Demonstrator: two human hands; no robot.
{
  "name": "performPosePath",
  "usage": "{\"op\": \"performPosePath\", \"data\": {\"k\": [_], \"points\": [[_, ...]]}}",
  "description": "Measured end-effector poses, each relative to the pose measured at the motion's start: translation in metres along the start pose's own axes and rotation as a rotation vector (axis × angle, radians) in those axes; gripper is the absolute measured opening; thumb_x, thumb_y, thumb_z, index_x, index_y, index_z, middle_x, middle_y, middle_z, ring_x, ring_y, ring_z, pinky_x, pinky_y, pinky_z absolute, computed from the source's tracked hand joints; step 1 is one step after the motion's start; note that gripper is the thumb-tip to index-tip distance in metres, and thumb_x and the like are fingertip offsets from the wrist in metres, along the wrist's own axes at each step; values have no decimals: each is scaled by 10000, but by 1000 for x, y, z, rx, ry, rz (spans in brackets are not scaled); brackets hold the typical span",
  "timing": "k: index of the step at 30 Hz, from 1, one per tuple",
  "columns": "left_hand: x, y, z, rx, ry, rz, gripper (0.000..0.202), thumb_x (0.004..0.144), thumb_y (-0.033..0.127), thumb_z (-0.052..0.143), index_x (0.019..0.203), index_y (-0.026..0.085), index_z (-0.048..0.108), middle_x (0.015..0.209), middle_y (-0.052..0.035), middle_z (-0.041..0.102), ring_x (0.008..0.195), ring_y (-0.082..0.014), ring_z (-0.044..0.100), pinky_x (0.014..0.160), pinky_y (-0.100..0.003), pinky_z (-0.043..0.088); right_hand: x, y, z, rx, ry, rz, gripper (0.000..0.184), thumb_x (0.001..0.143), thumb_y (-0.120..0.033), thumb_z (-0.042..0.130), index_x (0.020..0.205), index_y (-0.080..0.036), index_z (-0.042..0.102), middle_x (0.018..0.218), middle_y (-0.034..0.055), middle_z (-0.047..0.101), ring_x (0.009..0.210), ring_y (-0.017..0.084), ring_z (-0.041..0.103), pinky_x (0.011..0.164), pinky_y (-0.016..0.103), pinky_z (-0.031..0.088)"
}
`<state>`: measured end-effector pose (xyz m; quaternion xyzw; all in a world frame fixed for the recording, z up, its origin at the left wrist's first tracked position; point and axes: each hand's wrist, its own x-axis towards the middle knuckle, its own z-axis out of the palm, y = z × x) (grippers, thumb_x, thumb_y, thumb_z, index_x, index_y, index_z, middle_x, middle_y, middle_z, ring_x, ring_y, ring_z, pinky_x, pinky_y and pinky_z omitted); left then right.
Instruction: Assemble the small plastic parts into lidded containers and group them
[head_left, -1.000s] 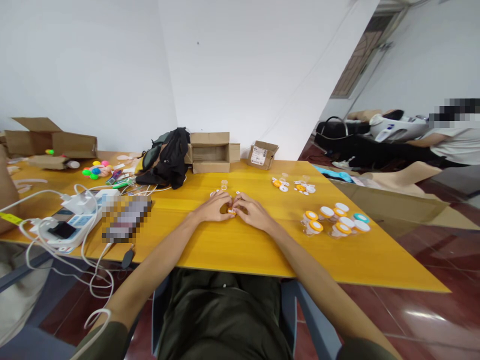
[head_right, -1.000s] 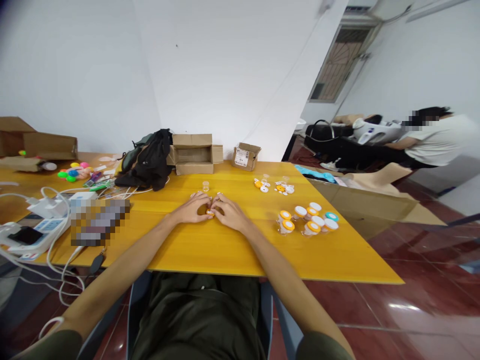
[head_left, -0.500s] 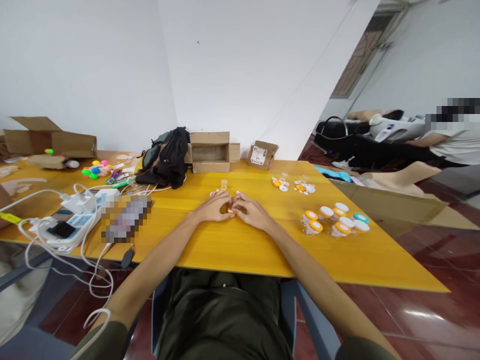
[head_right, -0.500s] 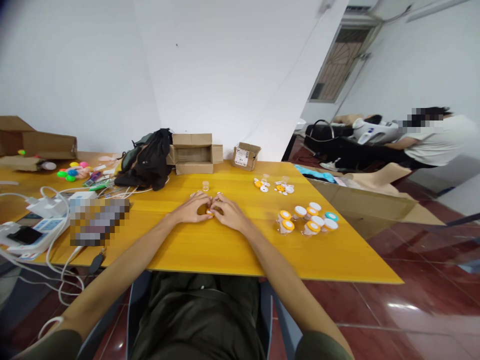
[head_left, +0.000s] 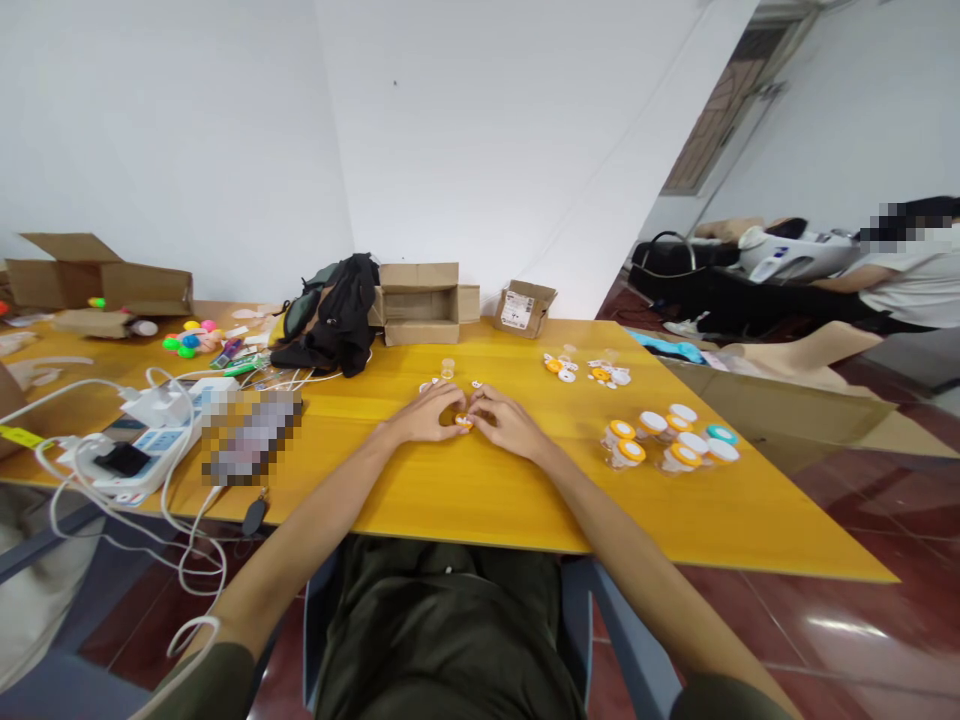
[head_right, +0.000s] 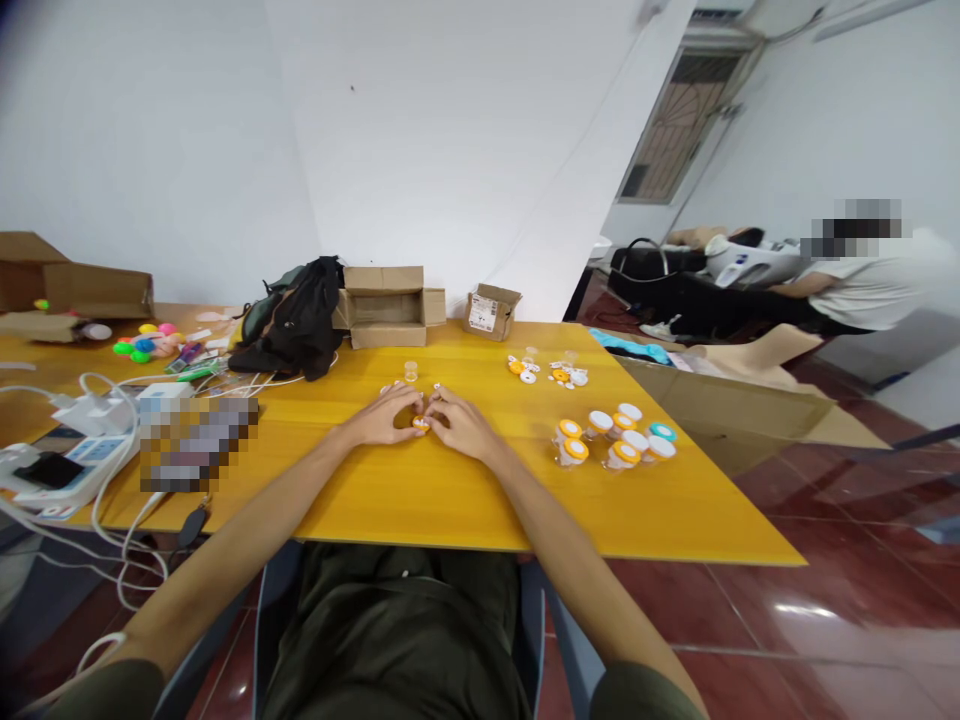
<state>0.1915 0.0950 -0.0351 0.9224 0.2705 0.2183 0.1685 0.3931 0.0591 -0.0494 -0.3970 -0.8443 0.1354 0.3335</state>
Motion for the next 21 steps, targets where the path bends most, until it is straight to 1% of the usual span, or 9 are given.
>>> {"op": "performPosePath", "data": {"k": [6, 15, 21], "points": [[1, 2, -1, -3, -21, 16, 173, 833, 375, 599, 790, 216, 547, 941, -40, 600, 974, -231, 555, 938, -397, 408, -1, 2, 1, 22, 4, -15, 177, 855, -107, 548, 823, -223, 678, 973, 40, 614, 816, 162, 612, 793, 315, 495], [0, 4, -2, -15, -26, 9, 141, 827, 350, 598, 786, 221, 559, 919, -41, 599, 953, -230, 560, 931, -393, 419, -1, 1, 0, 45, 7, -7, 171, 870, -140, 534, 840, -226, 678, 952, 43, 612, 821, 174, 607, 794, 331, 496], [0, 2, 0, -15, -13, 16, 130, 815, 335, 618, 804, 223, 555, 918, -32, 607, 976, -228, 568, 954, -390, 414, 0, -1, -2, 81, 20, 9, 180, 889, -161, 511, 822, -225, 665, 930, 34, 601, 757, 156, 581, 751, 308, 484]]}}
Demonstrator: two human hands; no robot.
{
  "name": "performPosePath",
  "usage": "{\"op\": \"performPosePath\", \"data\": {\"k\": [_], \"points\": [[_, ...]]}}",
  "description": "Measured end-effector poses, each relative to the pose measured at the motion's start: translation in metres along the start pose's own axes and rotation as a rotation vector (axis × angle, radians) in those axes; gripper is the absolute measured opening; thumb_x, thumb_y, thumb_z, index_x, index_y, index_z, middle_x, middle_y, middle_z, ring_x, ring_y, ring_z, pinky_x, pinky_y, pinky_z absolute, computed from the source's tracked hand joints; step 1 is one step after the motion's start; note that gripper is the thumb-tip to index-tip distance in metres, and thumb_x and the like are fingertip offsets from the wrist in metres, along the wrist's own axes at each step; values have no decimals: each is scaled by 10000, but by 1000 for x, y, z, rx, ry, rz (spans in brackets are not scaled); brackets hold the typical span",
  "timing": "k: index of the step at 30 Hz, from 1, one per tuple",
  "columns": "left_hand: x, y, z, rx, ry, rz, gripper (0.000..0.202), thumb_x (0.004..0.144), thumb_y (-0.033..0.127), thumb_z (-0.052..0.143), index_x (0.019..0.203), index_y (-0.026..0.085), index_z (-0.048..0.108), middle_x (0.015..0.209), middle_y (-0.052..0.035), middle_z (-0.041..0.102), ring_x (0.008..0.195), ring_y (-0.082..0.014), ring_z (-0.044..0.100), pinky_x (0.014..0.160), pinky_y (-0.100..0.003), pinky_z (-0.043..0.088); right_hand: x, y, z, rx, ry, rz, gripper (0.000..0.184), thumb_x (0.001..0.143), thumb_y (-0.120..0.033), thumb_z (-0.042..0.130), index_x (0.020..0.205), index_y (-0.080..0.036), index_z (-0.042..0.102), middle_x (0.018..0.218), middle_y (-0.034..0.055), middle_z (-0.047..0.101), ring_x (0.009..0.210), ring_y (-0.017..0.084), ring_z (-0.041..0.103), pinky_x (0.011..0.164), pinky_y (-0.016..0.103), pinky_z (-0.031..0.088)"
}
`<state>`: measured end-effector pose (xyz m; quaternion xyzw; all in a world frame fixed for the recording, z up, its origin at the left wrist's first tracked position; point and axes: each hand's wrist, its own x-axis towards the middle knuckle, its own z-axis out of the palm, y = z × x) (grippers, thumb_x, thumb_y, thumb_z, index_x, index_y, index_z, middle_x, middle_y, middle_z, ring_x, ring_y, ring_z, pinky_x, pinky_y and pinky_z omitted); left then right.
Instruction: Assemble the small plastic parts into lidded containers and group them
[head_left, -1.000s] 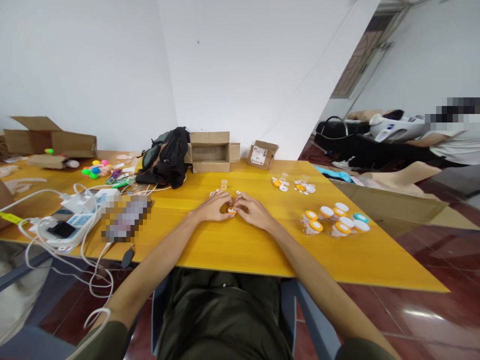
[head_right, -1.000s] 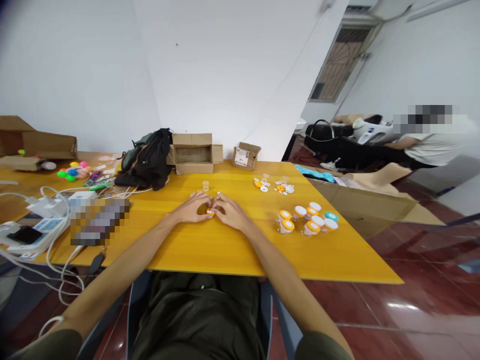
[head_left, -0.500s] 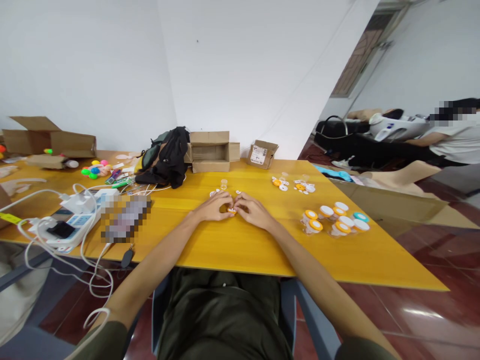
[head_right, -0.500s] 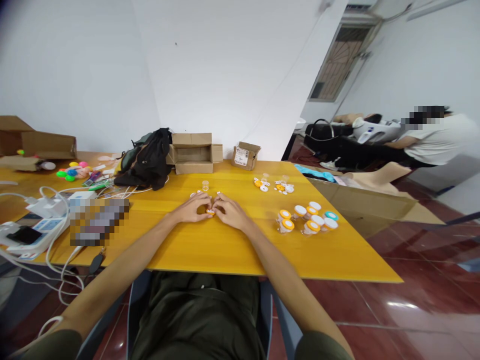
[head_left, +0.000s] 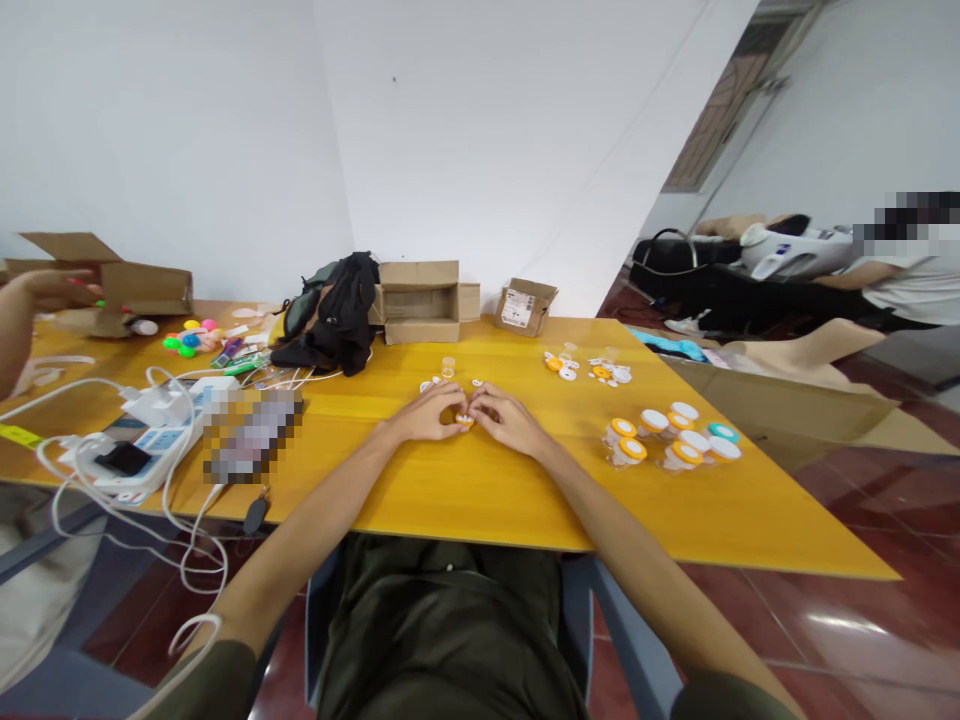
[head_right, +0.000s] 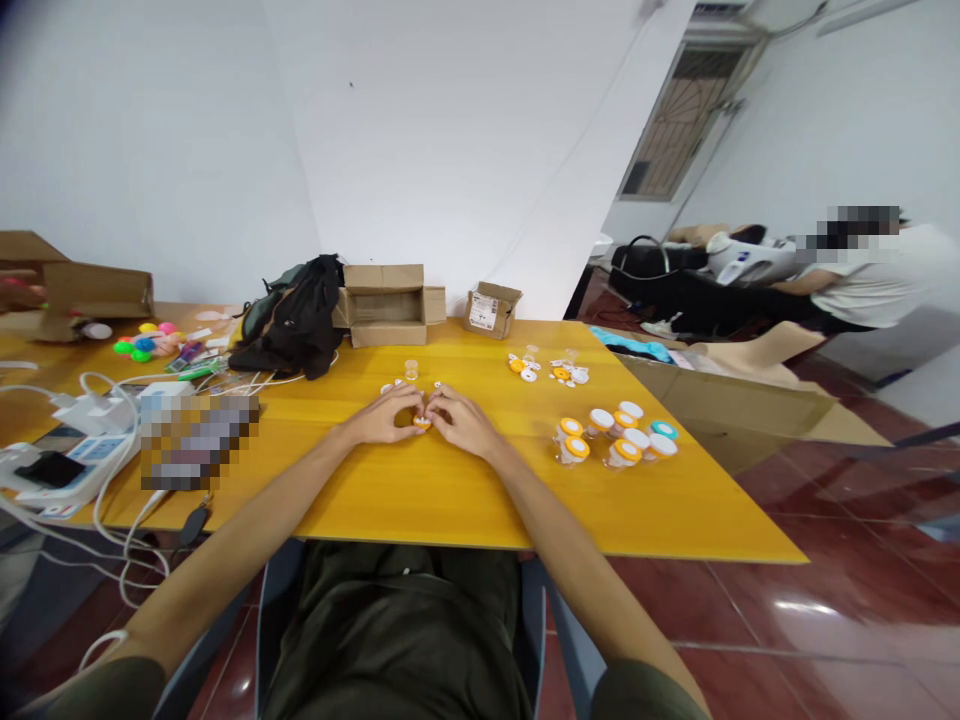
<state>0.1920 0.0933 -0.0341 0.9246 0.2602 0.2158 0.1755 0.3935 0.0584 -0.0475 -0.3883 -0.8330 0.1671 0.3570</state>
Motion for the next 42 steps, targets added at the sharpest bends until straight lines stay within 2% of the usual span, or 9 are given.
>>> {"op": "performPosePath", "data": {"k": [7, 13, 16, 21, 25, 31, 38, 42], "points": [[-1, 0, -6, 13, 37, -46, 202, 812, 378, 619, 937, 235, 551, 1030, -44, 624, 1047, -247, 550, 1002, -418, 385, 1, 2, 1, 6, 30, 15, 144, 880, -178, 528, 794, -218, 636, 917, 33, 599, 699, 141, 558, 690, 283, 474], [-2, -8, -18, 121, 177, -215, 240, 779, 184, 530, 1014, 234, 539, 1044, -59, 603, 1039, -266, 523, 962, -442, 381, 1, 8, -1, -11, 71, 59, 158, 886, -182, 514, 788, -222, 631, 872, 30, 599, 678, 142, 546, 667, 280, 469], [-2, -15, -19, 173, 232, -289, 277, 752, 151, 521, 1012, 245, 528, 1055, -60, 584, 1061, -278, 503, 952, -452, 383, 1, 10, -1, 8, 64, 70, 144, 889, -208, 529, 795, -222, 637, 861, 30, 602, 678, 145, 546, 675, 287, 476], [-2, -27, -16, 202, 240, -394, 197, 770, 235, 562, 959, 254, 513, 1043, -61, 564, 1066, -293, 494, 935, -463, 399, 1, 11, 0, 46, 17, 81, 93, 877, -251, 566, 849, -221, 650, 856, 26, 617, 729, 163, 579, 724, 315, 495], [-4, -32, -16, 202, 185, -465, 155, 764, 284, 594, 870, 240, 489, 966, -63, 571, 1019, -296, 514, 905, -463, 414, 0, 11, 0, 66, -17, 83, 96, 869, -284, 591, 907, -214, 644, 893, 37, 638, 794, 179, 609, 762, 333, 507], [-4, -31, -15, 204, 177, -408, 99, 773, 244, 572, 773, 237, 473, 862, -44, 586, 960, -274, 536, 850, -426, 433, -1, 10, -1, 59, -77, 32, 204, 856, -373, 646, 991, -221, 649, 1004, 60, 651, 919, 200, 624, 864, 377, 507], [-1, -27, -15, 149, 167, -312, 92, 747, 236, 573, 792, 230, 492, 844, -32, 592, 917, -251, 550, 844, -404, 445, -2, 12, -1, 31, -100, 5, 229, 813, -327, 695, 1015, -229, 646, 1026, 63, 647, 954, 216, 624, 887, 407, 501], [-1, -19, -14, 53, 142, -204, 106, 772, 272, 575, 835, 222, 506, 880, -34, 603, 920, -235, 548, 864, -389, 447, -1, 13, 1, 22, -82, 8, 221, 806, -328, 705, 991, -222, 647, 1017, 65, 645, 950, 220, 623, 882, 407, 495]]}}
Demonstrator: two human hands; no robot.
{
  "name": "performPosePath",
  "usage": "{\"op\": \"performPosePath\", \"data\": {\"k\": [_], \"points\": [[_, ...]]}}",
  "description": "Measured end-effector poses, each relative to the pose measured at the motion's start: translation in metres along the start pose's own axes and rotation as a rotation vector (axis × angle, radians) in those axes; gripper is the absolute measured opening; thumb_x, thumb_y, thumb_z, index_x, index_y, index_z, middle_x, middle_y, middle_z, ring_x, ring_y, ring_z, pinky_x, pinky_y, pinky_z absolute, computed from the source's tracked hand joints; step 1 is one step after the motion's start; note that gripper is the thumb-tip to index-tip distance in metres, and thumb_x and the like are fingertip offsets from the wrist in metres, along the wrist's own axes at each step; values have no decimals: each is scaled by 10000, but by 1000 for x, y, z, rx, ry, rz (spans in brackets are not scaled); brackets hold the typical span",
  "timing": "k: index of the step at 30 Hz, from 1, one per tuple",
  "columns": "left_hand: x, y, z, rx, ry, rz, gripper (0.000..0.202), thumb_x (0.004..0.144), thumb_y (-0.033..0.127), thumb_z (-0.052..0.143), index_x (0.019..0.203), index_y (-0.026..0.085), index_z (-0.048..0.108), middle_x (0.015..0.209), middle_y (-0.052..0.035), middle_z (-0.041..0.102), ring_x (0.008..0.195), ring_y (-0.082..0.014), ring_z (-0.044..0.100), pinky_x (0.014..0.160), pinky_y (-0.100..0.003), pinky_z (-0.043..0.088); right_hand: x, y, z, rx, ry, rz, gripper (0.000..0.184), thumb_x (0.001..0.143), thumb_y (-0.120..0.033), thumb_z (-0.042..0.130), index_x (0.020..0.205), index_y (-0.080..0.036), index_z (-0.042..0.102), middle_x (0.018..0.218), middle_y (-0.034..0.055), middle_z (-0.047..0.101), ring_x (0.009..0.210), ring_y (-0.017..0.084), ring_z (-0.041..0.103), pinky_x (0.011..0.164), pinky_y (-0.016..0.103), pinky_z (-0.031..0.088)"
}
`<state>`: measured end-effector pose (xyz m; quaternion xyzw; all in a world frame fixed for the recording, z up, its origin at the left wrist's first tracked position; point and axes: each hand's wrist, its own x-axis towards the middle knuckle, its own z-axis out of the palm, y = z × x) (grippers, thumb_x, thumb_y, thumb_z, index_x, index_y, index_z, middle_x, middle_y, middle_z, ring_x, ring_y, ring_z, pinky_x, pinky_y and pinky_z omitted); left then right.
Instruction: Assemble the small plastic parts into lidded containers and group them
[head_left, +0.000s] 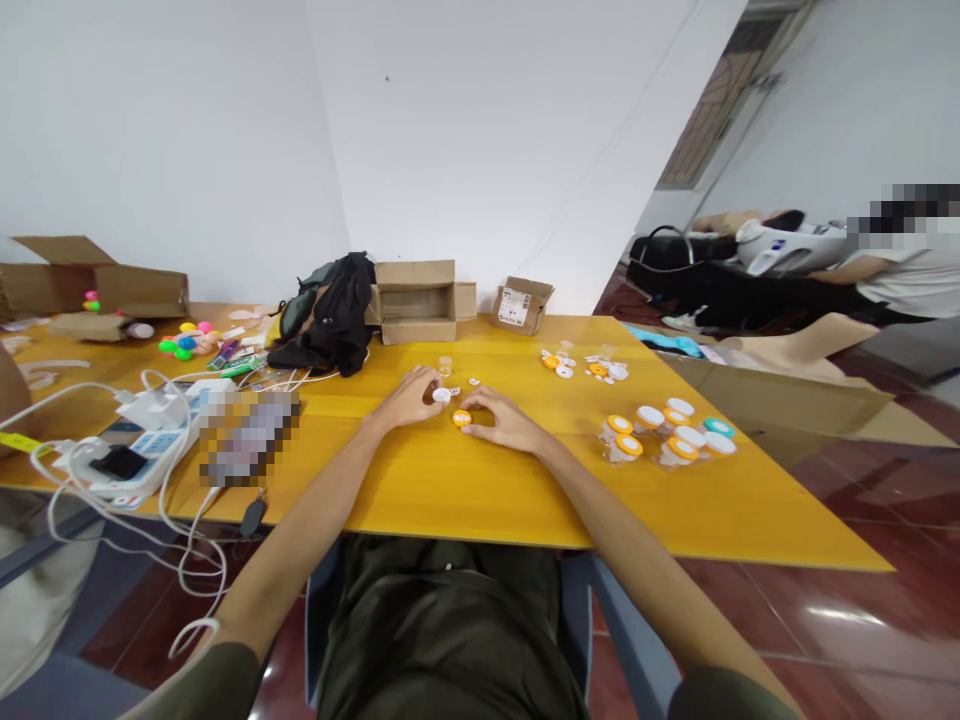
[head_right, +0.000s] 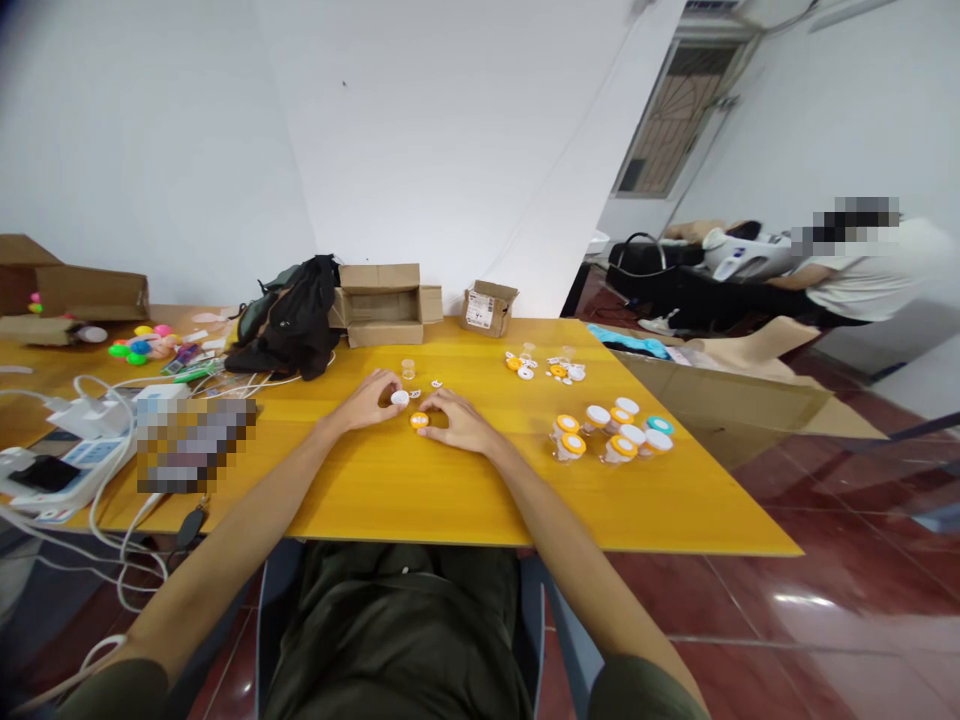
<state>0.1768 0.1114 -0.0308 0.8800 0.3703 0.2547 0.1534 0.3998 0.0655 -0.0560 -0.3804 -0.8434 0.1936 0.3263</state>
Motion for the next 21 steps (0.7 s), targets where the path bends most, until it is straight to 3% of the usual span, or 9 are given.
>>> {"op": "performPosePath", "data": {"k": [7, 21], "points": [[-1, 16, 9, -108, -67, 107, 199, 787, 374, 623, 877, 219, 535, 923, -35, 602, 930, -222, 554, 862, -370, 456, 2, 1, 0, -18, -4, 3, 202, 777, -303, 724, 941, -220, 640, 969, 47, 629, 902, 208, 606, 843, 379, 493], [-2, 24, 12, -71, -101, 118, 158, 754, 310, 626, 839, 217, 532, 897, -21, 622, 890, -210, 573, 924, -379, 440, 2, 1, -1, 1, -16, 19, 201, 772, -308, 734, 920, -207, 643, 953, 55, 635, 922, 225, 599, 862, 379, 476]]}}
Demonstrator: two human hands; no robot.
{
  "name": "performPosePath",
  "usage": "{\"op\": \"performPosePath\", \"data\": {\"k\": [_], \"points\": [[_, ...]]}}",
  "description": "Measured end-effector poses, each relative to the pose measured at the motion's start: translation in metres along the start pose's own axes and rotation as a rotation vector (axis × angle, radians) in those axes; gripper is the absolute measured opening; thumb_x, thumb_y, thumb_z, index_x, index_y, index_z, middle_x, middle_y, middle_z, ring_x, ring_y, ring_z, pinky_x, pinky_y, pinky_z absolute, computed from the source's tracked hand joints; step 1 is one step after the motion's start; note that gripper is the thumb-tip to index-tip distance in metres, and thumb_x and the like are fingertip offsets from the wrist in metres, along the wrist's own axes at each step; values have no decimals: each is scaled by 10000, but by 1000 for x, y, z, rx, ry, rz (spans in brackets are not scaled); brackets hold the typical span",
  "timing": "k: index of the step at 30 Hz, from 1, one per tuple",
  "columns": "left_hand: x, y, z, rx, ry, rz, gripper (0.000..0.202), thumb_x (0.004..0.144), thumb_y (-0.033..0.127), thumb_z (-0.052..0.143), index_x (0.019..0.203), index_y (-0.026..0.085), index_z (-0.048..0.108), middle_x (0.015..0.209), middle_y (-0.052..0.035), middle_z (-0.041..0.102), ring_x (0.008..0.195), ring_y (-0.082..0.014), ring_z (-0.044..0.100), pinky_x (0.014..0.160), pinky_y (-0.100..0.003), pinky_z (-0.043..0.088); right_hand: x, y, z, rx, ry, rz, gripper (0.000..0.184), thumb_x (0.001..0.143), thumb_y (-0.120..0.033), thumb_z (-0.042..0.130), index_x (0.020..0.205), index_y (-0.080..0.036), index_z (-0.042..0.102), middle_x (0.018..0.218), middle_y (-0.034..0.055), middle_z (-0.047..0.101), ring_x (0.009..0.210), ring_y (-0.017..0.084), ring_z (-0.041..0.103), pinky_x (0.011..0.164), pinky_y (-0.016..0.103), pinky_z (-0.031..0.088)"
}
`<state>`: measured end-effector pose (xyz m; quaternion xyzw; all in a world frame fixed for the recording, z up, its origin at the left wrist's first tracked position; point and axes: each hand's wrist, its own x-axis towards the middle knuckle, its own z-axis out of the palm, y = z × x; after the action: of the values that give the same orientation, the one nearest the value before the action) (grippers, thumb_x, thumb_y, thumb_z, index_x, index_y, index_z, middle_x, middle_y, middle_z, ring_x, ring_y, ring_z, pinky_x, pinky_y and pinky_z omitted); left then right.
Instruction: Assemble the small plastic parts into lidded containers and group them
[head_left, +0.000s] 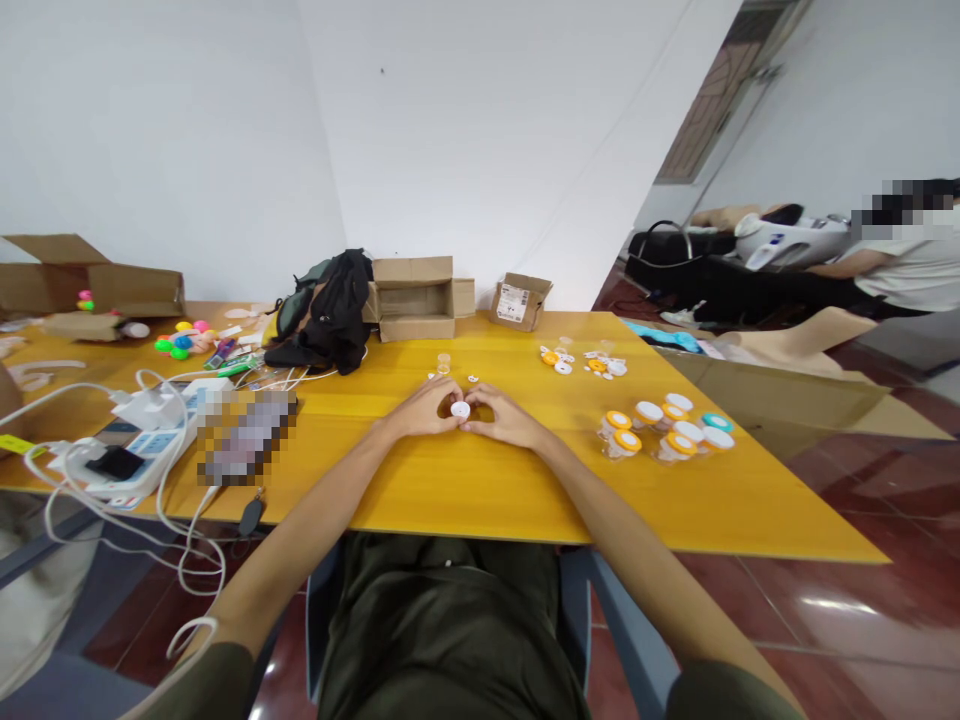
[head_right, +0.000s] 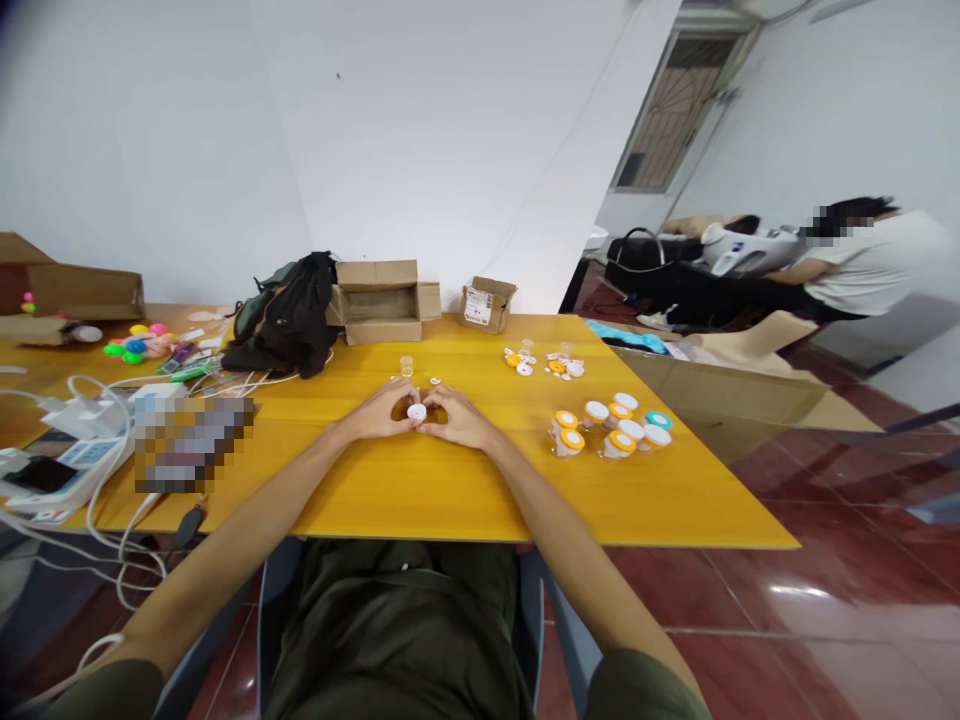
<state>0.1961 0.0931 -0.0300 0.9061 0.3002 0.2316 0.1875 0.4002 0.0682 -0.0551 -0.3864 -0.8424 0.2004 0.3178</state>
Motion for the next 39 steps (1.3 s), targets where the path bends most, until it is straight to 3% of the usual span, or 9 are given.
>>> {"op": "performPosePath", "data": {"k": [15, 19, 25, 39], "points": [[0, -4, 2, 13, -27, 11, 134, 748, 279, 626, 841, 216, 552, 874, -17, 626, 862, -200, 580, 870, -358, 463, 0, -2, -3, 164, 3, 53, 250, 761, -409, 733, 909, -217, 671, 960, 47, 652, 916, 214, 613, 874, 377, 484], [0, -5, 4, 12, -18, 7, 145, 761, 303, 627, 856, 217, 560, 893, -22, 631, 857, -198, 582, 848, -350, 472, 1, -8, -4, 244, 55, 91, 274, 802, -478, 659, 886, -217, 656, 889, 33, 654, 846, 193, 609, 806, 341, 490], [-1, -4, 5, -2, -15, 7, 146, 765, 316, 623, 855, 218, 562, 900, -23, 637, 871, -202, 590, 859, -352, 478, 2, -11, 1, 308, 96, 182, 352, 751, -544, 677, 832, -205, 628, 751, -5, 638, 668, 147, 562, 643, 286, 468], [1, -5, 6, 43, -22, 12, 167, 751, 329, 634, 814, 215, 529, 886, -25, 629, 863, -208, 586, 848, -352, 472, 3, -15, 2, 324, 91, 191, 398, 736, -595, 665, 789, -201, 645, 719, -4, 639, 632, 141, 542, 620, 281, 451]]}}
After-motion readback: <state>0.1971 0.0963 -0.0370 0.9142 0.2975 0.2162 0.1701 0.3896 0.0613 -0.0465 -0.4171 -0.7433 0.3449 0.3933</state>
